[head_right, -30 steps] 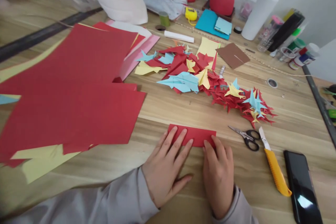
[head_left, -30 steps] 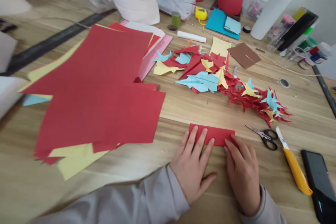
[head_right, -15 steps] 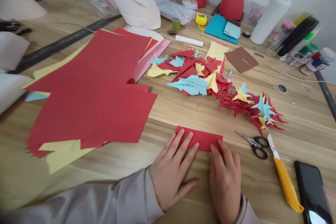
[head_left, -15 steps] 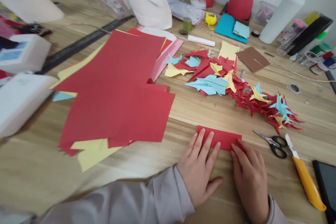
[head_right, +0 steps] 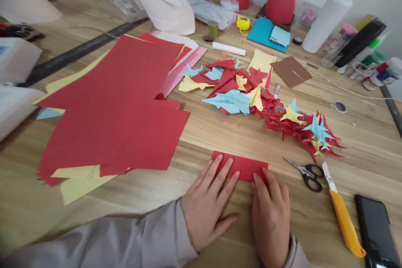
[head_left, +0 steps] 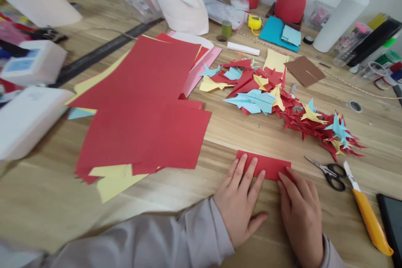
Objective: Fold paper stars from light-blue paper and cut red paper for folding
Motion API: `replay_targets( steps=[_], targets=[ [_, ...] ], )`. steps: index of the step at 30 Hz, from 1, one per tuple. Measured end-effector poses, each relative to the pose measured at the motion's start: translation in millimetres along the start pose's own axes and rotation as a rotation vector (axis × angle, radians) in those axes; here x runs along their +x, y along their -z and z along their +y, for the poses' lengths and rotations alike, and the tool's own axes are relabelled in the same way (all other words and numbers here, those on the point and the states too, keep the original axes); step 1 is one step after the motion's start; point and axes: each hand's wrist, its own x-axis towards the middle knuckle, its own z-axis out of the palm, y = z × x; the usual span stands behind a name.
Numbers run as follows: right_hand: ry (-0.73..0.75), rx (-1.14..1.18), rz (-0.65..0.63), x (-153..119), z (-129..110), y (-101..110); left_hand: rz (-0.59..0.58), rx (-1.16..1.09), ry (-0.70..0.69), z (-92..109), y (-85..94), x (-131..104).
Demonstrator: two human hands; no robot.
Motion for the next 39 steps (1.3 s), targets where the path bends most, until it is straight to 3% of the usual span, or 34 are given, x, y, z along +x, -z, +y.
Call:
replay_targets(
  steps=[27,39],
  targets=[
    [-0.015,-0.001,0.006,2,-4,2,0.012,0.01,-0.025,-2,0.4,1],
    [-0.032,-0.025,-0.017,5,-9,4,0.117,0.014,-0.102,-11,-6.1,2]
  ],
)
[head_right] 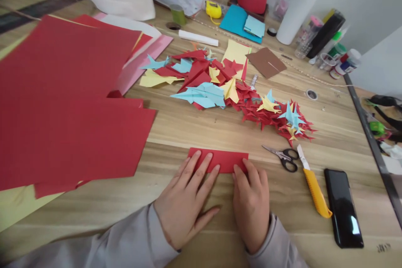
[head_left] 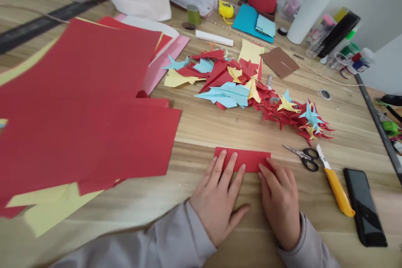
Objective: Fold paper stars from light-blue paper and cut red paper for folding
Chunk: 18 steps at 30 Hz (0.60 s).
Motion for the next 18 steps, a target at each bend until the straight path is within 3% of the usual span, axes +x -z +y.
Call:
replay_targets(
  steps=[18],
  targets=[
    [-0.073,-0.103,-0.056,7,-11,10,0.027,0.046,-0.014,0,-0.5,1]
  ],
)
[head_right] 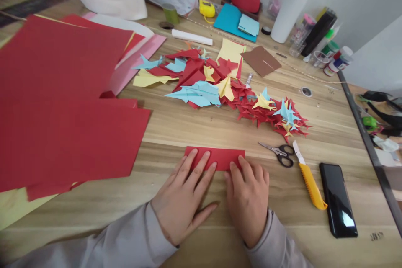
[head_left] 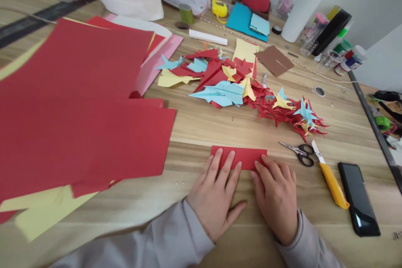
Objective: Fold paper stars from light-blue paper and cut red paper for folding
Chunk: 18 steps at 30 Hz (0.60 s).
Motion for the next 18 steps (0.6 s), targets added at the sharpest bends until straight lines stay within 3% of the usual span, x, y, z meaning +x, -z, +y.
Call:
replay_targets(
  steps=[18],
  targets=[
    [0.104,-0.096,0.018,-4.3,-3.4,-4.9,0.017,-0.05,-0.061,-6.0,-8.4,-1.6]
  ],
)
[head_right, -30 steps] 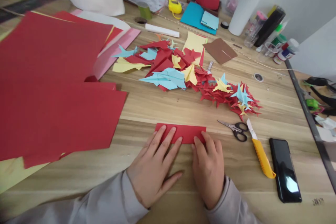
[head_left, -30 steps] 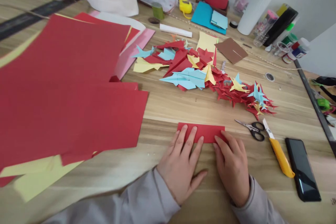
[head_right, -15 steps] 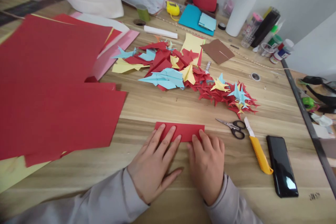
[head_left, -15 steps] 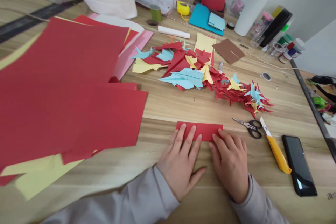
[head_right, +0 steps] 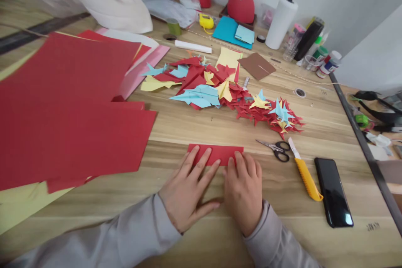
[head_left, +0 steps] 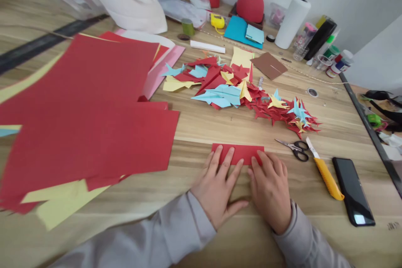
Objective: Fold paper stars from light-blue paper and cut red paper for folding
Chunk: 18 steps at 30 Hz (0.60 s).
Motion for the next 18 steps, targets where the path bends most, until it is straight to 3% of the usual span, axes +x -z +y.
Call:
replay_targets(
  steps=[7,18],
  targets=[
    [0.013,0.0,-0.002,-1,1,-3,-0.039,-0.03,0.043,5,6.4,4],
    [0.06,-0.049,-0.089,-6,-6,6,-0.021,0.035,-0.005,0,-3.9,1]
  ],
)
